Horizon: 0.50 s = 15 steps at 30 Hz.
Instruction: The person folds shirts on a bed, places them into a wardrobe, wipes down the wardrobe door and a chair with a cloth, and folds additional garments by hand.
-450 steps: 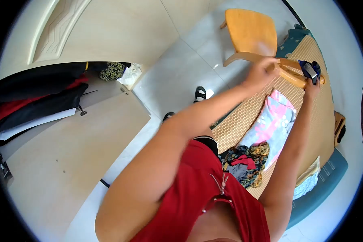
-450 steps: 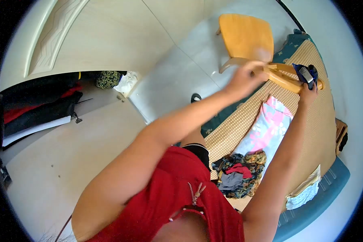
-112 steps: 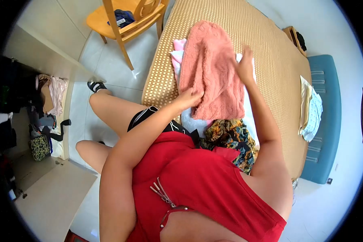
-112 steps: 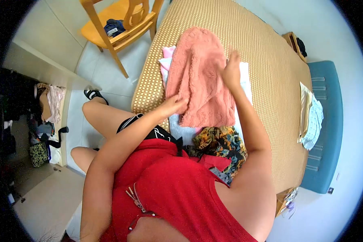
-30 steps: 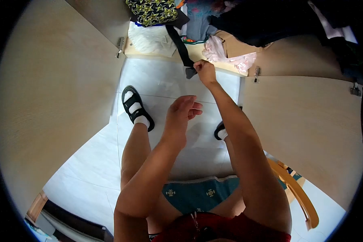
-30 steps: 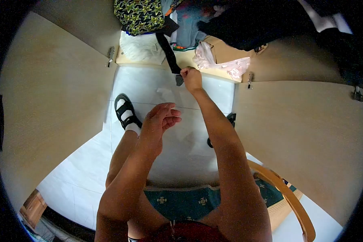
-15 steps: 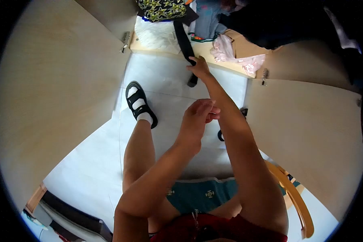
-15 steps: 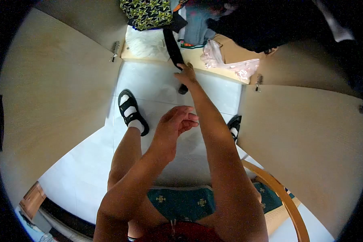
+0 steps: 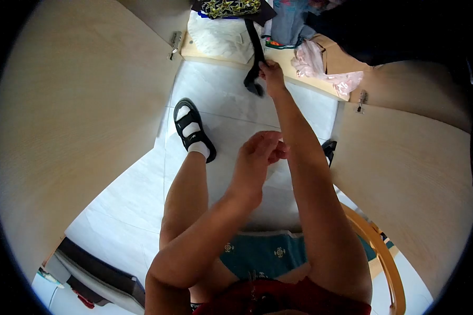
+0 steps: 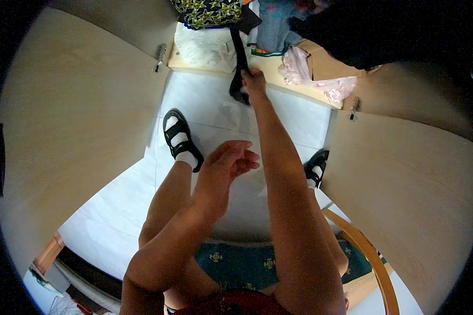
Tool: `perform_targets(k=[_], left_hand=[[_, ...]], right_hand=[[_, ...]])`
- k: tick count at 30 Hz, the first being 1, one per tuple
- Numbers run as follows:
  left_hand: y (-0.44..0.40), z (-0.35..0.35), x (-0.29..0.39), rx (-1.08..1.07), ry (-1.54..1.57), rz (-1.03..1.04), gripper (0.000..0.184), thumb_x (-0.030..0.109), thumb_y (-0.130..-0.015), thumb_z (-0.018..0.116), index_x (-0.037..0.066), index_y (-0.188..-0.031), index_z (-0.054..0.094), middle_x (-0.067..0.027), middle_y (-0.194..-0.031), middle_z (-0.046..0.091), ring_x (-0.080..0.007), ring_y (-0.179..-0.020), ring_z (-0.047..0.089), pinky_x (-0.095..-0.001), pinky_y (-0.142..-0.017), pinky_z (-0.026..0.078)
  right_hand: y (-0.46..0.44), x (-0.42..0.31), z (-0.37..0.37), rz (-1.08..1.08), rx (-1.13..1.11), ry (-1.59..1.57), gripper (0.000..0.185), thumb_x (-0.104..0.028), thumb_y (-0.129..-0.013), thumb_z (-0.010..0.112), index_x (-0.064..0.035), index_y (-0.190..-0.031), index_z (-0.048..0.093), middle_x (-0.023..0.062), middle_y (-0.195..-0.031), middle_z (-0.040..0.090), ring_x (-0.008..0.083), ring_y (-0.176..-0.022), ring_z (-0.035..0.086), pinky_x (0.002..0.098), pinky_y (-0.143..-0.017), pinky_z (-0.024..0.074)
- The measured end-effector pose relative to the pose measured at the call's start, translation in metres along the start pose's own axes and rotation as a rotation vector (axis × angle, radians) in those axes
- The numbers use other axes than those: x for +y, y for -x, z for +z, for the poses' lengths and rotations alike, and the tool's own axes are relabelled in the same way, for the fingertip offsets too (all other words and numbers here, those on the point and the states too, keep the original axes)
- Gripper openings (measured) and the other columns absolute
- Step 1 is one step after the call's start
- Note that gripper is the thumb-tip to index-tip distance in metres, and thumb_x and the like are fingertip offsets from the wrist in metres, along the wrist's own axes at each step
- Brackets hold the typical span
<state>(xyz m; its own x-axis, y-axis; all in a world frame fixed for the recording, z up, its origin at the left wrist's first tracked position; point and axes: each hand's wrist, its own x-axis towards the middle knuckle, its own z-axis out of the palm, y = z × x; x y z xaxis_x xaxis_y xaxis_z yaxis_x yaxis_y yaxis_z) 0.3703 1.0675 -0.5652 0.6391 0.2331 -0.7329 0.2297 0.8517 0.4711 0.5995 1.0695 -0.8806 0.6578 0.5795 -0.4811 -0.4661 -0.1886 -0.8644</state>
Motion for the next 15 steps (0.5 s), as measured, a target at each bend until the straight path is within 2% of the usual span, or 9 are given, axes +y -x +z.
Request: perform_targets(k=[1,2,4,5,6,7,10,12,15], left_hand=[[-0.001,-0.002,-0.001,0.005,-0.008,-0.007,0.03,0.027,-0.094,0.051,0.002,-0.109,0.057,-0.0107,-0.093,0.064,-0.0208,-0.091,0.06,-0.0342,-0.091,0.043],[-0.002,-0.003,0.0,0.009,-0.017,-0.012,0.03,0.027,-0.094,0.051,0.003,-0.11,0.058,-0.0106,-0.093,0.064,-0.0207,-0.091,0.061,-0.0341,-0.09,0.043],[-0.004,-0.005,0.0,0.01,-0.03,-0.009,0.029,0.026,-0.094,0.05,0.003,-0.11,0.058,-0.0103,-0.093,0.064,-0.0205,-0.09,0.061,-0.0338,-0.089,0.044],[-0.003,-0.005,0.0,0.008,-0.031,-0.003,0.029,0.026,-0.094,0.05,0.004,-0.11,0.058,-0.01,-0.093,0.064,-0.0204,-0.089,0.061,-0.0337,-0.089,0.044],[-0.004,-0.005,0.0,0.005,-0.03,0.005,0.028,0.026,-0.094,0.05,0.004,-0.11,0.058,-0.0098,-0.093,0.064,-0.0202,-0.089,0.061,-0.0336,-0.089,0.044],[-0.006,-0.004,-0.001,0.009,-0.042,0.001,0.028,0.026,-0.094,0.05,0.004,-0.11,0.058,-0.0094,-0.093,0.064,-0.02,-0.089,0.062,-0.0332,-0.088,0.044],[-0.012,-0.005,-0.007,0.006,-0.064,0.011,0.028,0.027,-0.093,0.051,0.005,-0.109,0.059,-0.0085,-0.093,0.065,-0.0195,-0.088,0.062,-0.0322,-0.087,0.045],[-0.013,-0.004,-0.01,-0.012,-0.065,0.038,0.028,0.027,-0.093,0.052,0.006,-0.109,0.059,-0.0083,-0.093,0.065,-0.0192,-0.088,0.062,-0.0318,-0.086,0.045],[-0.014,0.0,-0.01,0.007,-0.078,0.024,0.025,0.026,-0.092,0.051,0.008,-0.107,0.06,-0.0085,-0.094,0.065,-0.0193,-0.088,0.062,-0.0314,-0.085,0.046]], right_hand=[[0.02,-0.028,0.017,0.009,0.228,-0.03,0.033,-0.019,-0.081,0.072,0.0023,-0.102,0.059,0.0065,-0.085,0.063,0.0153,-0.065,0.056,0.0277,-0.054,0.0453],[0.028,-0.041,0.022,0.023,0.375,0.013,0.033,-0.02,-0.079,0.075,0.001,-0.101,0.062,0.006,-0.083,0.063,0.0145,-0.068,0.055,0.0269,-0.057,0.0444],[0.011,-0.035,-0.002,-0.087,0.369,0.007,0.031,-0.019,-0.08,0.074,0.0014,-0.101,0.063,0.0048,-0.086,0.064,0.0141,-0.072,0.056,0.026,-0.063,0.044],[0.055,-0.098,0.013,-0.006,0.418,-0.085,0.029,-0.017,-0.083,0.072,0.0025,-0.103,0.063,0.0041,-0.094,0.064,0.0139,-0.08,0.056,0.0258,-0.071,0.0438],[0.053,-0.107,-0.004,-0.111,0.404,-0.179,0.024,-0.015,-0.086,0.068,0.0013,-0.103,0.064,0.0035,-0.096,0.063,0.0133,-0.083,0.056,0.0256,-0.073,0.044],[0.061,-0.127,-0.016,-0.252,0.413,-0.211,0.02,-0.013,-0.087,0.065,0.0006,-0.102,0.064,0.0032,-0.093,0.063,0.0132,-0.083,0.055,0.0259,-0.072,0.0449],[0.087,-0.193,-0.063,-0.332,0.47,-0.367,0.014,-0.014,-0.09,0.062,-0.0064,-0.101,0.063,0.0029,-0.089,0.063,0.0156,-0.081,0.058,0.0293,-0.073,0.0487],[0.122,-0.241,-0.068,-0.433,0.413,-0.333,0.016,-0.014,-0.09,0.061,-0.0045,-0.103,0.061,0.0041,-0.093,0.063,0.0162,-0.083,0.058,0.0296,-0.076,0.0483],[0.183,-0.28,-0.047,-0.444,0.375,-0.356,0.021,-0.017,-0.09,0.061,-0.0042,-0.107,0.059,0.0036,-0.097,0.063,0.0153,-0.086,0.058,0.0284,-0.078,0.0473]])
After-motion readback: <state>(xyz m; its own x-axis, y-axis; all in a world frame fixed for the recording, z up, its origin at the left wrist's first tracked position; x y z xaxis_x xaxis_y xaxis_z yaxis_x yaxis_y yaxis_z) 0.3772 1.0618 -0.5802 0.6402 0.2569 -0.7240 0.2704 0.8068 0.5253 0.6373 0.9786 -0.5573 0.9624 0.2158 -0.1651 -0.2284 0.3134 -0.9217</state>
